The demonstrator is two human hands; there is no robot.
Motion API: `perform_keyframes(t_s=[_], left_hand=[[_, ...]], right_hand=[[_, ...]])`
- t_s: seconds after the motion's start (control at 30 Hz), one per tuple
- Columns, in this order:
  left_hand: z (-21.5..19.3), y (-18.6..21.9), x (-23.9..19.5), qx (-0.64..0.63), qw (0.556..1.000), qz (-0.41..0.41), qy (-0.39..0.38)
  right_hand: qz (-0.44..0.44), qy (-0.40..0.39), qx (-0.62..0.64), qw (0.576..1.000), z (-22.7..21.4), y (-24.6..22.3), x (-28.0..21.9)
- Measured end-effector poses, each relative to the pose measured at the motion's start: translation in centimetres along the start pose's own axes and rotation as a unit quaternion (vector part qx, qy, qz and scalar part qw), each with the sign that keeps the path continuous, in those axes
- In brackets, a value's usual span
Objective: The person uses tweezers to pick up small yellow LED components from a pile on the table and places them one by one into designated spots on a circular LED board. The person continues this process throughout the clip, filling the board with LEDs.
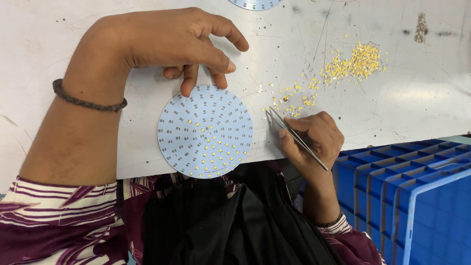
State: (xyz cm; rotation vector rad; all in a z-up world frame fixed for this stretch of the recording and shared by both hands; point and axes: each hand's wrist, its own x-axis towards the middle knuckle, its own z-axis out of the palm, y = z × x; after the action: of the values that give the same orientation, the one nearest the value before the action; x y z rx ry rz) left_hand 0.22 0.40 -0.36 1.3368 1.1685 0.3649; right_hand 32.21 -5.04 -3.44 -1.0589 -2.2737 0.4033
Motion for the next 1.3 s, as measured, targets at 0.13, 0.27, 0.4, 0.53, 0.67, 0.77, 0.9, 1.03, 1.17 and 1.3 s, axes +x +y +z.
perform_keyframes(t_s=[0.13,0.27,0.4,0.53,0.67,0.77,0.9,1.03,1.17,1.3], left_hand=[[0.0,0.0,0.0,-0.002,1.000,0.004,-0.002],[0.0,0.0,0.1,0.003,1.000,0.004,0.001],[0.1,0.1,0.0,0.005,1.000,0.002,0.003],[0.1,0.2,-0.1,0.006,1.000,0.001,0.007],[0.1,-0.2,0.1,0.007,1.000,0.003,0.007],[0.0,-0.5,0.2,0.006,1.000,0.014,0.000],[-0.3,-0.4,0.0,0.002,1.000,0.024,-0.010],[-0.1,-0.6,-0.3,0.013,1.000,0.025,0.005],[0.3,-0.7,-0.6,0.020,0.999,0.017,0.030],[0.4,-0.6,-0.9,0.014,0.999,0.015,0.041]], right_hand=[[0.000,0.001,0.004,1.000,0.0,0.2,-0.1],[0.017,0.017,0.004,1.000,0.2,0.2,-0.4],[0.012,0.020,0.009,1.000,0.3,0.3,-0.3],[0.012,0.018,-0.003,1.000,0.3,0.1,-0.2],[0.016,0.018,0.003,1.000,0.3,0.0,-0.2],[0.004,0.015,-0.002,1.000,0.4,0.1,-0.1],[-0.002,0.013,0.001,1.000,0.4,-0.7,-0.1],[-0.033,-0.035,0.060,0.997,1.8,-2.7,0.3],[-0.062,-0.117,0.100,0.986,2.9,-4.3,1.4],[-0.095,-0.169,0.116,0.974,3.0,-4.4,2.9]])
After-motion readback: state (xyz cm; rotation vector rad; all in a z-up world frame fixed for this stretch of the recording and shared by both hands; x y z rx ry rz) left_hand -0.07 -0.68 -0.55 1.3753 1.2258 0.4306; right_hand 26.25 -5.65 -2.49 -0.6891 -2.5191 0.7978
